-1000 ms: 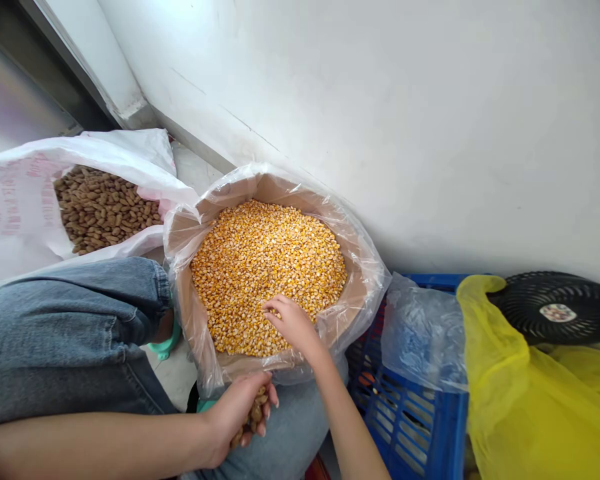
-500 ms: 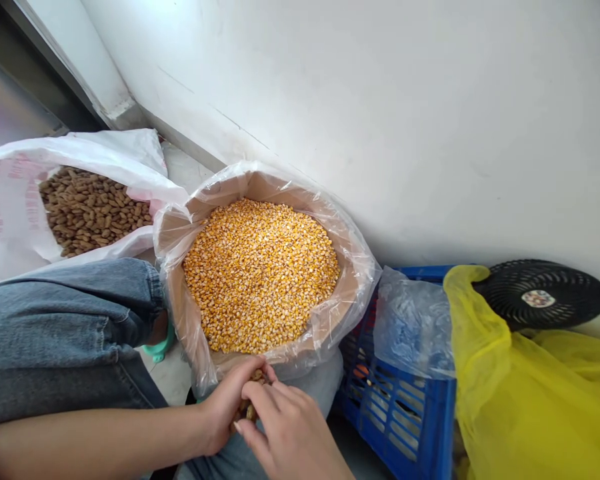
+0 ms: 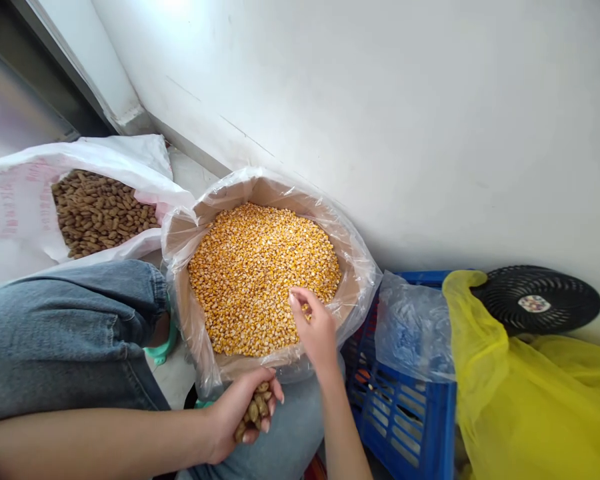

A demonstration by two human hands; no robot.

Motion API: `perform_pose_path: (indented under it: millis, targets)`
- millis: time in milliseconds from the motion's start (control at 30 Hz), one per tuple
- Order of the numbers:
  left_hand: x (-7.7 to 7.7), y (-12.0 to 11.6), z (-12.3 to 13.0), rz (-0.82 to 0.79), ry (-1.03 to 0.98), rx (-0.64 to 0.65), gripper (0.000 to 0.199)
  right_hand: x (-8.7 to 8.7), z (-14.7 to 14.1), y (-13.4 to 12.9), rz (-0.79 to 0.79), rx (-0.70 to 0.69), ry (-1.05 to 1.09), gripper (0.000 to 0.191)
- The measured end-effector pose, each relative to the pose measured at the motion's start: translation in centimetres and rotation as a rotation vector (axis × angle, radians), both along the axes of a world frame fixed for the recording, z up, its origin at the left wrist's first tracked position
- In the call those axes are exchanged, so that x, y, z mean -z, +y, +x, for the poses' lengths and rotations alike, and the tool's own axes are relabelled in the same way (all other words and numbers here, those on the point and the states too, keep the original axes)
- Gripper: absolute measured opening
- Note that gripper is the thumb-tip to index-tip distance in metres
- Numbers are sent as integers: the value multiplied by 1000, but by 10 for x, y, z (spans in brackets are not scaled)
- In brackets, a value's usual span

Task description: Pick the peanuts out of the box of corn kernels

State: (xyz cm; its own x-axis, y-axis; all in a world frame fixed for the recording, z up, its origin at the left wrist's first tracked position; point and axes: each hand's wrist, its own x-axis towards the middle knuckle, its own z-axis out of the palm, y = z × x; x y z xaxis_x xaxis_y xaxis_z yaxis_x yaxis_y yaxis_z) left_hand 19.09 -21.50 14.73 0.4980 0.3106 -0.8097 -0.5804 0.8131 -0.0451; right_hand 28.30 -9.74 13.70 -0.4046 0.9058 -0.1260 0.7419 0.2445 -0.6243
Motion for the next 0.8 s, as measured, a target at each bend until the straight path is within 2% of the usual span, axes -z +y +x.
perform_pose_path:
  millis: [33, 67, 167, 233, 267, 367, 500, 633, 800]
  targets:
    - [-2, 1, 0, -6, -12, -14, 31, 19, -12, 3, 58, -46, -27, 30]
    - [-4, 2, -1, -8, -34, -36, 30, 38, -27, 2, 93, -172, -65, 31]
    - [-11, 10, -5, 26, -122, -148, 28, 91, -78, -19, 175, -695, -221, 33]
    - [-14, 17, -8, 59, -169, -229, 27, 118, -106, -41, 249, -963, -298, 35]
    - [-15, 21, -10, 67, -182, -264, 27, 128, -116, -50, 262, -1022, -310, 36]
    - [-18, 25, -11, 62, -200, -300, 27, 147, -134, -67, 278, -1047, -354, 40]
    - [-19, 24, -7, 35, -194, -228, 29, 154, -139, -57, 303, -1018, -425, 39]
    - [-20, 24, -5, 14, -173, -187, 28, 151, -126, -24, 331, -1033, -458, 37]
    - [-18, 22, -7, 23, -135, -180, 32, 148, -79, 32, 341, -1016, -506, 37]
